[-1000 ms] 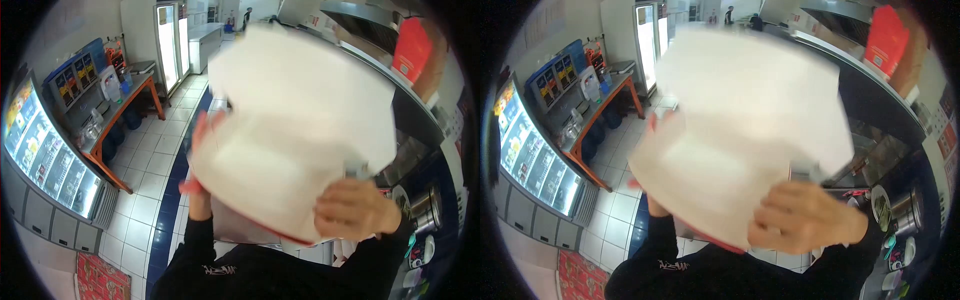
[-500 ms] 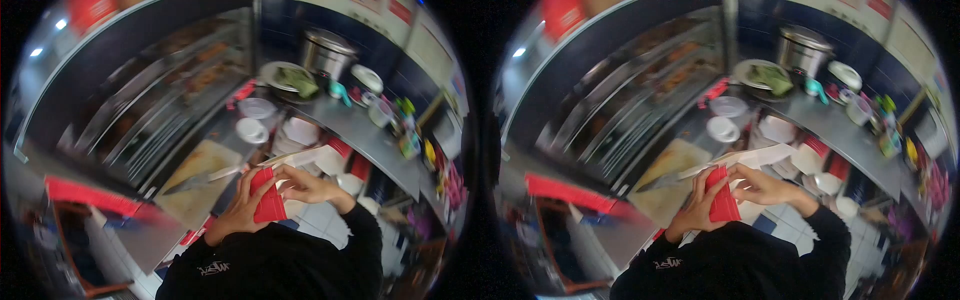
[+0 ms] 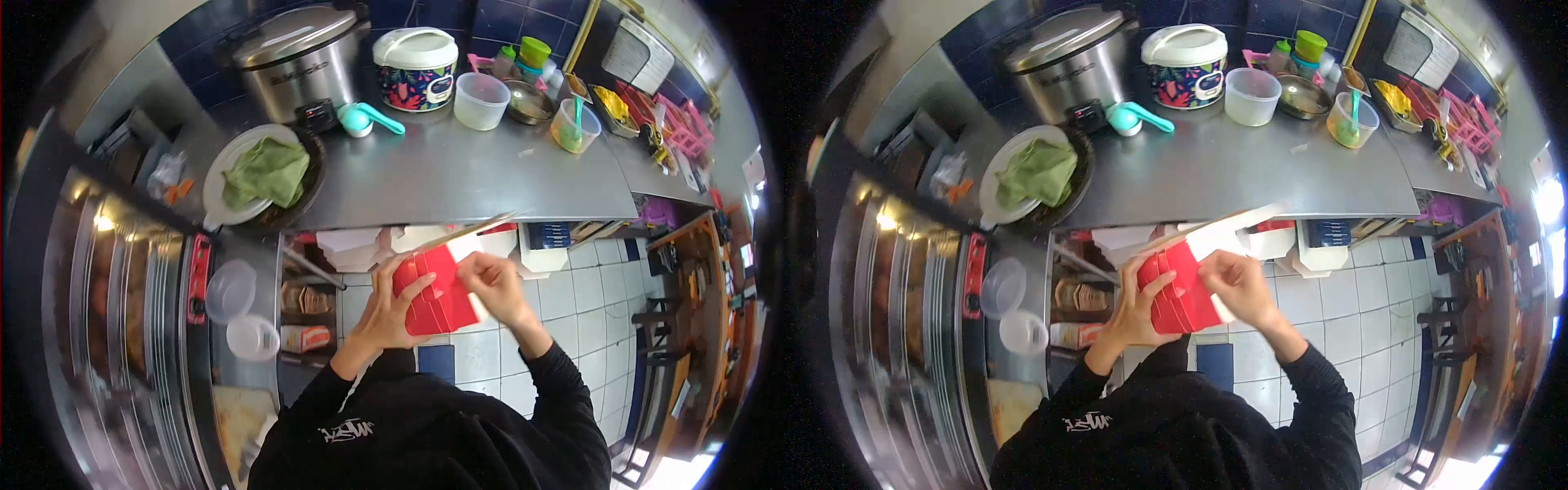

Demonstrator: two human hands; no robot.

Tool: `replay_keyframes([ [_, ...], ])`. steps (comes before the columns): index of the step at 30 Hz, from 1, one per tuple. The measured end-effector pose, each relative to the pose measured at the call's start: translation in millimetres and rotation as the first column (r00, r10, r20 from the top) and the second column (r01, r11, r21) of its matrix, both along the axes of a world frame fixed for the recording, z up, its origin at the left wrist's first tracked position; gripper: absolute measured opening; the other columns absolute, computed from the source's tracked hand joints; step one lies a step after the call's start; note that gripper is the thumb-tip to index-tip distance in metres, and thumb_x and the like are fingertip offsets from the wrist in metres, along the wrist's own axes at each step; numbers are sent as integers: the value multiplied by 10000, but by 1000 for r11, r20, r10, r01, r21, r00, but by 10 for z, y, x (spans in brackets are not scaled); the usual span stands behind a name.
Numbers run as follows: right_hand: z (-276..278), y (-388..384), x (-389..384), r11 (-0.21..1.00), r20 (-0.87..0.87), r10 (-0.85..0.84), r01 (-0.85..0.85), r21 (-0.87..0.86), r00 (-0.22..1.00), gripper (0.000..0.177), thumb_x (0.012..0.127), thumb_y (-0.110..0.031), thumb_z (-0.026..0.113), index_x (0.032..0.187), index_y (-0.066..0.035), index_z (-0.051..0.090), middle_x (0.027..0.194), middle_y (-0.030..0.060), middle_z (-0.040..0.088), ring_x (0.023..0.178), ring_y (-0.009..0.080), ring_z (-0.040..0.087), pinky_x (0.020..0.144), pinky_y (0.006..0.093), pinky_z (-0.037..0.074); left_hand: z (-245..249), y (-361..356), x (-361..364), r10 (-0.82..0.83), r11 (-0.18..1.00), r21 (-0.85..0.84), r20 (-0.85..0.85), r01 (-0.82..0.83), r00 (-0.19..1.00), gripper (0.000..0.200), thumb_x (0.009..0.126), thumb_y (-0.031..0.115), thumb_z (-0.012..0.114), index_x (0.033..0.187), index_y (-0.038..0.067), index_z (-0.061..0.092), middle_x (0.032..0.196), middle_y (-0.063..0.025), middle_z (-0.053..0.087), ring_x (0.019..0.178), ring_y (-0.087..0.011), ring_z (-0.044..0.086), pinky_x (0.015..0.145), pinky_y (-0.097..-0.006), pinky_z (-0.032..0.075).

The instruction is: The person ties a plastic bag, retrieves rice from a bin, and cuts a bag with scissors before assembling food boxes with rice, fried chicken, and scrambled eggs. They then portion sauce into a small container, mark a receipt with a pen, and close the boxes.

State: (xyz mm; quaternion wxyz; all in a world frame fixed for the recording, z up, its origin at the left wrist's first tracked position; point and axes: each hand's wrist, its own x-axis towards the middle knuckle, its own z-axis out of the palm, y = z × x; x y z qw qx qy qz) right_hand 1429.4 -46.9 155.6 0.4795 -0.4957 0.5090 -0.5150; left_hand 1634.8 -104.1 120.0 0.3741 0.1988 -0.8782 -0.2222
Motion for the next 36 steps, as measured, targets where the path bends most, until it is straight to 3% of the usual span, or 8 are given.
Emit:
replay_keyframes([
  [7,632,-1308,-1575,918,224,-360,386,-87,906,130,903,-67,516,845,9,604,786,50,619,684,95,592,620,208,471,-495,-2039,-258,109,993,-40,39,-107,993,1122,475,328,858,1370,134,210,1358,-284,208,1222,-480,273,985,-588,286],
  [14,-507,-2891,-1898,943,-697,-230,332,12,679,137,860,-110,567,880,2,644,781,93,663,685,156,624,604,280,481,-799,-2839,-598,130,987,96,-44,-125,991,1093,469,261,879,1328,121,218,1375,-255,255,1249,-444,287,991,-550,264],
  [16,-1085,-3190,-1766,940,-716,-129,314,131,686,167,851,-122,567,955,-8,631,803,134,651,662,246,619,609,350,482,-794,-2913,-699,132,988,83,-37,-129,991,1082,476,278,883,1325,128,229,1376,-256,260,1238,-443,305,986,-552,268],
  [18,-1088,-3255,-1286,808,-773,-565,382,-449,288,193,861,-125,558,1022,-28,602,823,137,638,668,295,602,608,397,472,-745,-3001,-753,145,987,74,-19,-143,989,1068,483,297,885,1322,136,243,1374,-257,264,1226,-441,322,983,-552,272],
  [22,-594,-3149,-567,991,-294,-136,133,-31,946,233,870,-165,604,1056,-29,573,789,121,623,678,197,614,605,330,466,-745,-3028,-770,202,978,58,-10,-201,979,1017,495,330,880,1306,146,295,1361,-257,278,1204,-439,347,971,-546,294],
  [27,-494,-3169,-313,964,-46,261,-259,53,964,207,937,-169,537,945,22,616,740,65,624,667,99,556,608,259,452,-585,-2948,-619,268,955,-120,-50,-273,962,915,546,386,852,1277,148,355,1326,-258,316,1171,-439,373,939,-523,348],
  [33,197,-2659,-274,984,-197,-13,-23,-178,980,204,929,-147,526,908,36,613,649,124,570,566,140,500,553,309,424,-556,-2678,-295,275,920,-236,-183,-314,944,929,569,372,846,1284,137,302,1313,-257,304,1200,-423,337,958,-515,344],
  [36,755,-1859,-719,909,-55,-417,418,6,907,148,874,-117,556,874,12,630,671,48,560,574,105,481,522,260,391,-808,-2531,-107,260,960,-30,-269,-278,927,1020,605,305,831,1344,81,165,1366,-253,189,1257,-419,269,1004,-505,325],
])
